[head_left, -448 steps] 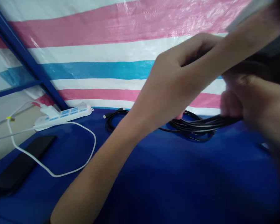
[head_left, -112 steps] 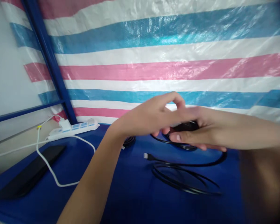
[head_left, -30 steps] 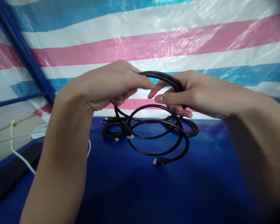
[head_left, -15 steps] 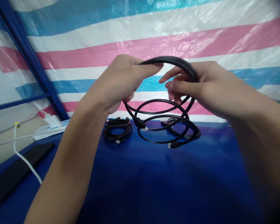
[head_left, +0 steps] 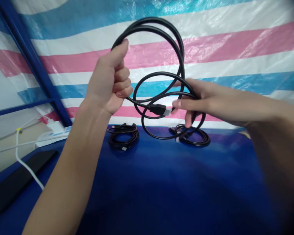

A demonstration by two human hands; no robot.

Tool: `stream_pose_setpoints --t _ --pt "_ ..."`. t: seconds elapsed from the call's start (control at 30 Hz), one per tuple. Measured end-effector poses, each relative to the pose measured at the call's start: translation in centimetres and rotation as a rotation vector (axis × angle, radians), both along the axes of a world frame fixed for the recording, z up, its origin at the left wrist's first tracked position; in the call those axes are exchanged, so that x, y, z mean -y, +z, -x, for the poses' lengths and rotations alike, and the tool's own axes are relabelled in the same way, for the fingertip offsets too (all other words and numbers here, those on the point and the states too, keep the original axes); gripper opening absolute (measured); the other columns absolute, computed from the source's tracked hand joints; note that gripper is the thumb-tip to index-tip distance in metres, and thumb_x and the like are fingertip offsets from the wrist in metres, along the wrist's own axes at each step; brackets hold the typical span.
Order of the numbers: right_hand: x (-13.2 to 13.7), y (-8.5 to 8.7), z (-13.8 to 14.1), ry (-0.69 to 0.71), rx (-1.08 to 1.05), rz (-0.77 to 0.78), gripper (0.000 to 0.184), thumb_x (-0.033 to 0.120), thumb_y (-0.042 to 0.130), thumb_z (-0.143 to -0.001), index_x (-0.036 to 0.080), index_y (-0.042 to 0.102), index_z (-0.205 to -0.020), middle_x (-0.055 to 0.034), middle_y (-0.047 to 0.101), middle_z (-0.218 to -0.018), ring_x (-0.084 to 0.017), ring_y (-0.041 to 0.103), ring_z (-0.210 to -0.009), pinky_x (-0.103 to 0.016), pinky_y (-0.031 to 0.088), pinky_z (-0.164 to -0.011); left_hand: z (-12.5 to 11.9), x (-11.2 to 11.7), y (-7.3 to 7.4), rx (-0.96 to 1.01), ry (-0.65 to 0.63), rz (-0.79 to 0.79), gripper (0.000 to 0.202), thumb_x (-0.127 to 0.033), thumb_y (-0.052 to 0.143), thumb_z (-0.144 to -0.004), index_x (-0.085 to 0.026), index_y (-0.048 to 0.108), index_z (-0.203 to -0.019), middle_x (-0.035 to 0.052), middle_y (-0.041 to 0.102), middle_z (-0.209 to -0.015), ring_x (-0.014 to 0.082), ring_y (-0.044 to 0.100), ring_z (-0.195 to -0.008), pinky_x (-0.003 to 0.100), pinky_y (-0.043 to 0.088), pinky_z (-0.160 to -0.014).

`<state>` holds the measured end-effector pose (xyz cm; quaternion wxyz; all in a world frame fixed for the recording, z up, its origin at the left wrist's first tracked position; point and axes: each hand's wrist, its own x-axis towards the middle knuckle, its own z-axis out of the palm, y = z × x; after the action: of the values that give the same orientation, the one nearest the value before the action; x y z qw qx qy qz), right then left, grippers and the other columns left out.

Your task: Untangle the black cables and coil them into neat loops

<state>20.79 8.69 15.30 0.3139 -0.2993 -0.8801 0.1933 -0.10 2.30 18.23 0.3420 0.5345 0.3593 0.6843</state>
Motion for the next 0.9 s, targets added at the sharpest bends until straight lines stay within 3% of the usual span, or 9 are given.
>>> stream_pose_setpoints --t 0.1,0.17,0.33,0.43,0.5,0.57,0.67,0.77,0.9 --pt "-0.4 0.5 -1.4 -0.024 0.314 0.069 0.044 0.059 0.050 -0.086 0.017 0.062 -0.078 -0.0019 0.057 -0.066 -0.009 0.050 -0.056 -0.024 0.040 -0.051 1.3 0.4 0.3 -0.072 -0.020 0.015 0.046 -0.032 0.043 -0.093 -0.020 0.017 -0.058 -0.0071 0.007 -0.047 0.0032 0.009 -0.034 0.019 0.008 -0.034" --pt "-0.8 1.0 -2.8 -0.090 0.407 0.020 0.048 0.060 0.047 -0.087 0.016 0.060 -0.071 -0.0026 0.056 -0.065 -0.009 0.049 -0.056 -0.025 0.040 -0.053 2.9 0.5 0.3 -0.173 -0.034 0.098 0.040 -0.031 0.045 -0.092 -0.021 0.024 -0.060 -0.0074 0.011 -0.047 0.0034 0.012 -0.034 0.018 0.008 -0.034" --pt "-2.6 1.5 -6.5 -0.326 0.489 0.011 0.048 0.067 0.047 -0.081 0.034 0.065 -0.112 -0.0050 0.066 -0.104 -0.017 0.062 -0.076 -0.033 0.049 -0.068 6.9 0.0 0.1 -0.291 0.068 0.310 0.033 -0.029 0.056 -0.085 -0.021 0.032 -0.065 -0.0084 0.023 -0.047 0.0019 0.017 -0.034 0.016 0.010 -0.034" --pt "-2.7 1.3 -5.8 -0.294 0.500 0.035 0.051 0.067 0.046 -0.080 0.035 0.064 -0.115 -0.0044 0.064 -0.115 -0.019 0.064 -0.079 -0.034 0.052 -0.068 7.2 -0.7 -0.2 -0.174 0.064 0.323 0.032 -0.026 0.050 -0.089 -0.022 0.028 -0.066 -0.0098 0.020 -0.045 0.0014 0.016 -0.033 0.015 0.009 -0.035" --pt "-1.8 1.0 -3.9 -0.274 0.449 -0.129 0.044 0.057 0.047 -0.082 0.028 0.068 -0.107 -0.0048 0.068 -0.099 -0.016 0.060 -0.065 -0.030 0.047 -0.058 6.7 -1.3 -0.6 -0.131 0.035 0.320 0.033 -0.027 0.047 -0.090 -0.022 0.025 -0.066 -0.0101 0.017 -0.044 0.0018 0.013 -0.033 0.016 0.008 -0.035" --pt "-0.6 0.7 -1.7 -0.342 0.267 -0.464 0.036 0.034 0.042 -0.081 0.022 0.071 -0.100 -0.0041 0.067 -0.075 -0.012 0.050 -0.051 -0.027 0.037 -0.054 6.3 -1.9 -1.1 -0.126 -0.021 0.335 0.034 -0.027 0.049 -0.088 -0.022 0.025 -0.065 -0.0103 0.017 -0.044 0.0022 0.012 -0.034 0.017 0.008 -0.035" --pt "0.9 0.4 0.5 -0.277 0.118 -0.768 0.041 0.020 0.040 -0.075 0.020 0.073 -0.098 -0.0045 0.060 -0.062 -0.010 0.042 -0.049 -0.026 0.029 -0.056 6.1 -2.6 -2.0 -0.251 -0.059 0.436 0.034 -0.026 0.059 -0.080 -0.021 0.030 -0.062 -0.0095 0.021 -0.046 0.0020 0.014 -0.035 0.019 0.009 -0.035" --pt "1.5 0.2 1.1 -0.235 0.147 -0.872 0.035 0.019 0.041 -0.073 0.021 0.073 -0.088 -0.0043 0.057 -0.059 -0.011 0.042 -0.051 -0.026 0.025 -0.057 6.2 -2.9 -2.7 -0.544 0.153 0.501 0.040 -0.033 0.066 -0.073 -0.021 0.032 -0.055 -0.0073 0.024 -0.045 0.0031 0.018 -0.034 0.021 0.012 -0.036" --pt "2.4 0.5 1.1 -0.160 0.170 -0.811 0.021 0.017 0.044 -0.071 0.017 0.063 -0.063 -0.0004 0.042 -0.047 -0.006 0.030 -0.045 -0.025 0.020 -0.054 5.6 -2.8 -3.1 -0.781 0.404 0.459 0.039 -0.034 0.068 -0.068 -0.021 0.037 -0.049 -0.0050 0.025 -0.040 0.0055 0.019 -0.032 0.025 0.008 -0.039"
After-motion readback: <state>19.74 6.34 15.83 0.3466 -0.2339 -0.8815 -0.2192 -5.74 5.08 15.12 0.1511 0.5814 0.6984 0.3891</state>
